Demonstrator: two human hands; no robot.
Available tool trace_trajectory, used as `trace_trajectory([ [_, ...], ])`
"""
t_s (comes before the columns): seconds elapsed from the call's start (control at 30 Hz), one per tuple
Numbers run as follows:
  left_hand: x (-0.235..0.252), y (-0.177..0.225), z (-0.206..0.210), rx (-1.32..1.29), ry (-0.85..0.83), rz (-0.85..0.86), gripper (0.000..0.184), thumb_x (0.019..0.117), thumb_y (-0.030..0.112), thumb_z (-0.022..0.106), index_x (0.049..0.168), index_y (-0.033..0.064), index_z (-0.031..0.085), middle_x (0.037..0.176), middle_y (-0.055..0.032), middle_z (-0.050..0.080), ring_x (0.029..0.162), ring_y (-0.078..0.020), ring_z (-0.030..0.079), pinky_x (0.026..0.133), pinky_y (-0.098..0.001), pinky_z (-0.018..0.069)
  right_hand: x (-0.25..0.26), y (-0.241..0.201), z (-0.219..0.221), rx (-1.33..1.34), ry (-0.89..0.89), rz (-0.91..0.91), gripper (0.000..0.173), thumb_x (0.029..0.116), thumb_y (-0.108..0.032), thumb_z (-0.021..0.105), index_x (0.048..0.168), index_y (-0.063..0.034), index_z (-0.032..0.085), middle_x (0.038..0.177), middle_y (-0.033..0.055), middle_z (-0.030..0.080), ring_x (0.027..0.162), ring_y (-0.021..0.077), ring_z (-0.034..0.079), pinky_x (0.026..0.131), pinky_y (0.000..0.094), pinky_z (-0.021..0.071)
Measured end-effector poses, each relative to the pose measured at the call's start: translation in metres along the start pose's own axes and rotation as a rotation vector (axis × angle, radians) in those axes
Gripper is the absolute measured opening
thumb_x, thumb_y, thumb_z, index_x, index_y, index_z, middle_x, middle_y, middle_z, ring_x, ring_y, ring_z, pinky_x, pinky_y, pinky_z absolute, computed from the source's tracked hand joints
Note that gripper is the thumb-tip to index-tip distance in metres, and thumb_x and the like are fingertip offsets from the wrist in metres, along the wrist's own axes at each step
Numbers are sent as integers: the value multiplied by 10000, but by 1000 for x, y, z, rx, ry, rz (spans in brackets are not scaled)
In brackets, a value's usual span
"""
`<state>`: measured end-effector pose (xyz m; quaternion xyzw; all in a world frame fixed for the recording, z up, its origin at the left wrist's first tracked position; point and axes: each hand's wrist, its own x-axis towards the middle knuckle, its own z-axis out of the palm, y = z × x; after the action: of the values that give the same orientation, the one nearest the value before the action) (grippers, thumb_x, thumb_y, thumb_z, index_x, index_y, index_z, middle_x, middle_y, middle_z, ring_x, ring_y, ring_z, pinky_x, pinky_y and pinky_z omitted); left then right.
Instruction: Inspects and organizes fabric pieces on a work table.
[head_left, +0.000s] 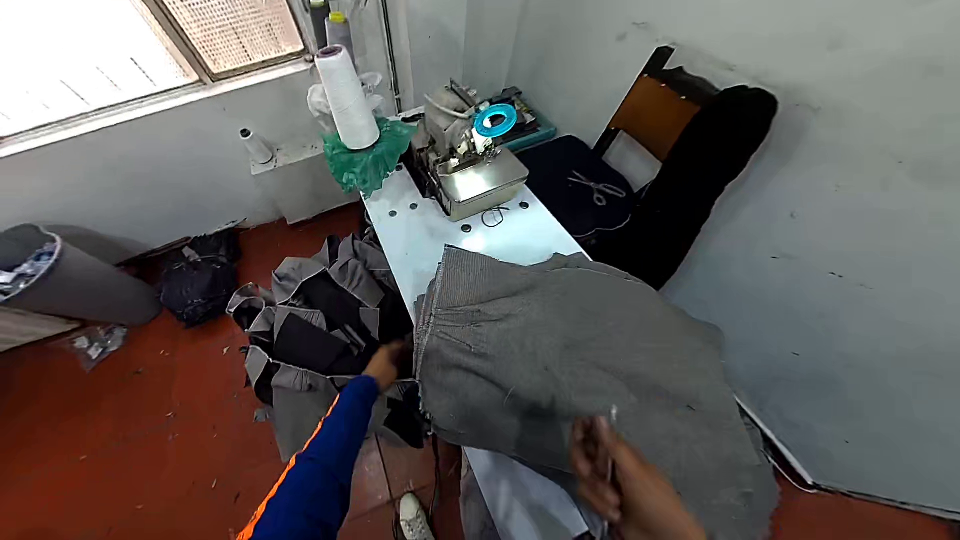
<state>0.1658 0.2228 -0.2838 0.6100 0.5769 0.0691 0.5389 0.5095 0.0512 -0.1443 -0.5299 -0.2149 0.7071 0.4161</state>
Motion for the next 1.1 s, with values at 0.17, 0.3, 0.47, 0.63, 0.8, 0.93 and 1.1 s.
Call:
trace_trajectory([
  [0.17,-37,-63,46,330,-77,-279,515,948,226,704,1417,46,588,1391,-235,612,1333,-406,554,1157,-606,373,-4,23,36,-250,-62,-58,345,1103,-290,260,1070,-111,553,680,-64,523,481,54,473,450,234,445],
  [0.3,-72,-62,14,318,-75,-246,446,990,198,641,1407,50,583,1343,-253,630,1283,-430,585,1102,-628,422,43,-1,81,-1232,-222,-392,258,1018,-237,573,1084,-13,683,909,141,681,803,270,669,761,463,558],
  [0.47,-149,-44,-16,489,-59,-170,373,1033,131,544,1385,16,598,1344,-270,624,1288,-441,578,1102,-619,420,98,10,173,-1779,-234,-98,360,990,-169,610,1334,-65,633,1243,258,670,1192,457,628,982,651,485],
  [0.63,-183,-27,-11,531,45,-125,327,1063,162,497,1291,-18,647,1332,-241,638,1294,-390,581,1139,-560,392,125,41,207,-1814,-188,-12,441,895,-132,694,1309,0,615,1279,283,639,1214,463,613,973,651,499],
  [0.8,-190,-12,-11,585,82,-101,337,1077,189,476,1290,-6,650,1331,-222,650,1298,-372,584,1154,-538,374,118,38,212,-1824,-93,-62,430,996,-145,559,1402,-6,538,1283,283,640,1214,455,623,979,631,503],
  [0.93,-199,-9,-13,472,219,-97,338,1072,201,484,1277,-1,661,1307,-210,667,1278,-348,601,1148,-521,376,123,55,193,-1785,-28,-179,426,1080,-282,400,1407,-49,542,1220,266,678,1162,454,656,955,635,513],
  [1.1,-262,15,-67,256,730,23,331,1012,275,636,1138,-18,726,1109,-223,726,1109,-388,679,1026,-585,483,75,30,175,-1315,-84,-438,544,1026,-480,555,1324,-27,605,1055,217,703,1008,375,684,921,583,523],
])
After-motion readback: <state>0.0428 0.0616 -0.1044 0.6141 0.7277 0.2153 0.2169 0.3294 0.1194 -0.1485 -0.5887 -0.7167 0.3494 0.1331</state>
